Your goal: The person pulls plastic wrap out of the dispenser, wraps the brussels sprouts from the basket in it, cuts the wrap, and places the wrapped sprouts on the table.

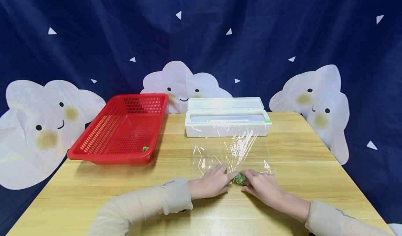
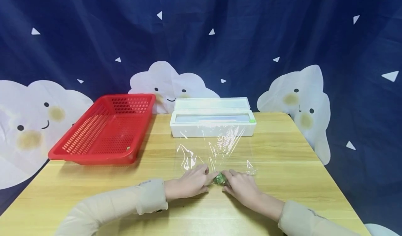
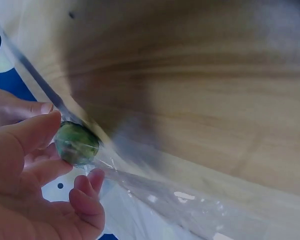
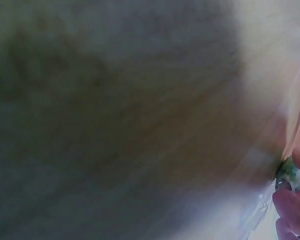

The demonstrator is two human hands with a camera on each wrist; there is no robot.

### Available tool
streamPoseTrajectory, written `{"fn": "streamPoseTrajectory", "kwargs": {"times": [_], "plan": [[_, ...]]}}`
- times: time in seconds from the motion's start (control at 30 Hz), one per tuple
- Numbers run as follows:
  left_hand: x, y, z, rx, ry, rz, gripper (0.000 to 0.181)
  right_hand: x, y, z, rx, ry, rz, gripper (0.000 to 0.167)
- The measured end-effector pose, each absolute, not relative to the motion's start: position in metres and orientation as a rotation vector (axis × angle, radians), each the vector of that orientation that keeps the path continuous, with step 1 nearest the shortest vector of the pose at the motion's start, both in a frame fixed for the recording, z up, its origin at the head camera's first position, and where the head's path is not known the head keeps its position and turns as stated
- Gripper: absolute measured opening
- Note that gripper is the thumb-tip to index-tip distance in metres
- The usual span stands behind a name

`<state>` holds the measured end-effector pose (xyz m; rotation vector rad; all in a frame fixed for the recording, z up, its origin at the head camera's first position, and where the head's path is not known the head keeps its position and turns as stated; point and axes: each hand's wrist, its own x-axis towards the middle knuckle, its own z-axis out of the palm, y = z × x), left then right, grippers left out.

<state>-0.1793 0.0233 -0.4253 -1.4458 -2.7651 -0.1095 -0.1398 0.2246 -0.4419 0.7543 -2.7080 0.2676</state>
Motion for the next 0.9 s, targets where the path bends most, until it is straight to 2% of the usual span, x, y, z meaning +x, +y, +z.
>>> {"fn": "streamPoseTrajectory", "kwargs": {"times": [0.17, 0.63, 0.9], "plan": [[-0.186, 0.026, -0.425, -1.432, -2.803, -0.166, 0.065, -0.147, 0.222, -0.447, 0.746, -2.676, 0.201, 0.044], [-0.203, 0.032, -0.422, -1.392, -2.889, -0.245, 0.066, -0.160, 0.223, -0.447, 0.746, -2.664, 0.289, 0.030], [-0.211, 0.035, -0.425, -1.337, -2.869, -0.251, 0.056, -0.164, 0.222, -0.445, 0.709, -2.719, 0.310, 0.029]]}}
